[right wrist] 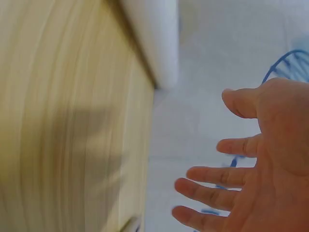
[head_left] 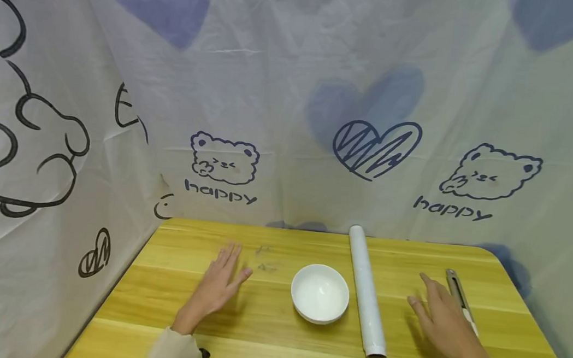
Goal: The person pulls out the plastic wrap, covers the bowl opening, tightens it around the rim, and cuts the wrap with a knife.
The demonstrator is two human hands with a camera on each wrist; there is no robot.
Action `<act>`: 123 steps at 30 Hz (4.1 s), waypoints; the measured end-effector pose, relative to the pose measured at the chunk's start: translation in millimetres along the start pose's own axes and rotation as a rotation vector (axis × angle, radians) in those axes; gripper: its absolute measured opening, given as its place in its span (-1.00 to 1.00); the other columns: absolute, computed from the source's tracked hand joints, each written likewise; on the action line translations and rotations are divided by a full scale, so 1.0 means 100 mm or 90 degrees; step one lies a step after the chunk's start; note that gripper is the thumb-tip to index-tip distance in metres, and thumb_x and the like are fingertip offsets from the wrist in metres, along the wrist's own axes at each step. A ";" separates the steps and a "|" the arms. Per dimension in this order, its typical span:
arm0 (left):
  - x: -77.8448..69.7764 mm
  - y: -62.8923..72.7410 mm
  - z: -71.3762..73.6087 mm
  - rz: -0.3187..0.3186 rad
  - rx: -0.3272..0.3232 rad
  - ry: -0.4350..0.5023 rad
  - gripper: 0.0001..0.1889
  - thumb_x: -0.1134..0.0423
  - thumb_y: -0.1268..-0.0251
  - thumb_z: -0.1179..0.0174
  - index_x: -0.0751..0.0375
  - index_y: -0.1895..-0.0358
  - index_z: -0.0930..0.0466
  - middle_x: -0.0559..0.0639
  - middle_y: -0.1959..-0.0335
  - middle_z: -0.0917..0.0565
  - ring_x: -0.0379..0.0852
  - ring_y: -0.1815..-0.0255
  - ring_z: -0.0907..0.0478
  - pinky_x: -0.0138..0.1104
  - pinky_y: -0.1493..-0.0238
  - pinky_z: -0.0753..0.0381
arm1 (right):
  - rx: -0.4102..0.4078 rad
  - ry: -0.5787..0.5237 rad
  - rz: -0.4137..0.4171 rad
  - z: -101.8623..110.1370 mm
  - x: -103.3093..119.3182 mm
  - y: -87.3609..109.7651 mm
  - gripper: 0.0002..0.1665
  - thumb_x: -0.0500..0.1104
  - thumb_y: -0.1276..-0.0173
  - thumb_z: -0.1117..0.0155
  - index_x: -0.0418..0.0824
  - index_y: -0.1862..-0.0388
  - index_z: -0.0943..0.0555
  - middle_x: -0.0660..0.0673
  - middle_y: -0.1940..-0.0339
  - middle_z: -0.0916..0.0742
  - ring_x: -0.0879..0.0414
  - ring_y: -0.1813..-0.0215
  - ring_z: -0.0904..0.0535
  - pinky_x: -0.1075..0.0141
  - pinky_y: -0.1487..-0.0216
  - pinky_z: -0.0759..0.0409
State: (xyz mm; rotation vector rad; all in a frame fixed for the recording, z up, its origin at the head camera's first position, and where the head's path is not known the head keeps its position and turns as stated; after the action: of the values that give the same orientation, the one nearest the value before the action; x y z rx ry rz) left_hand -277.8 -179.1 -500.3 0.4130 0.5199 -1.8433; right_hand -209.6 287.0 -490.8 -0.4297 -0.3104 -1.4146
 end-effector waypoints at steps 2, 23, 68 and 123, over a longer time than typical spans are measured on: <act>-0.14 0.01 -0.09 -0.011 0.014 0.049 -0.18 -0.16 -0.63 0.06 0.33 -0.65 0.05 0.30 -0.66 0.12 0.35 -0.64 0.15 0.31 -0.51 0.06 | 0.018 -0.027 -0.004 -0.06 0.12 0.02 -0.08 0.18 -0.65 -0.01 -0.53 -0.56 -0.07 -0.64 -0.44 -0.31 -0.58 -0.39 -0.26 -0.45 -0.26 -0.32; -0.90 0.03 -0.90 -0.036 0.045 0.299 0.42 0.03 0.17 -0.72 0.34 -0.65 0.18 0.43 -0.60 -0.01 0.42 -0.57 -0.05 0.26 -0.45 -0.19 | 0.052 -0.078 -0.068 -0.60 0.75 0.03 0.32 0.12 -0.15 -0.62 -0.54 -0.56 -0.08 -0.51 -0.23 -0.51 -0.28 -0.12 -0.54 -0.21 0.02 -0.64; -0.86 0.02 -1.04 -0.054 0.150 0.704 0.07 0.67 0.04 -0.47 0.40 -0.58 -0.04 0.40 -0.58 -0.14 0.37 -0.56 -0.14 -0.19 -0.39 -0.43 | 0.016 -0.019 0.108 -0.48 0.23 -1.14 -0.31 -0.57 0.06 -0.49 -0.40 -0.17 -0.68 -0.35 -0.07 -0.75 -0.26 -0.07 -0.65 -0.20 -0.14 -0.59; -0.51 -1.50 -0.54 -0.202 0.046 -0.036 -0.55 0.69 0.23 -0.47 0.30 0.20 -0.59 0.10 0.22 -0.69 0.06 0.12 -0.62 -0.13 0.03 -0.67 | 0.074 0.016 0.239 -0.38 0.17 -1.43 -0.27 -0.61 -0.14 -0.31 -0.28 -0.34 -0.60 -0.29 -0.24 -0.69 -0.26 -0.28 -0.58 -0.15 -0.30 -0.52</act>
State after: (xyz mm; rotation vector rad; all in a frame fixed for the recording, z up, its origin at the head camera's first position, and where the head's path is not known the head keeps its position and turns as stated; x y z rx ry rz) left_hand -402.4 -67.6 -497.1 0.3401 0.5029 -2.1784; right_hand -350.8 239.8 -502.1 -0.3532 -0.2728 -1.0296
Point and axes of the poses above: each hand's wrist, its own y-axis away from the middle knuckle, its own z-axis out of the back of the hand, x = y × z, the point moved 6 cm from there along -y, towards the middle knuckle
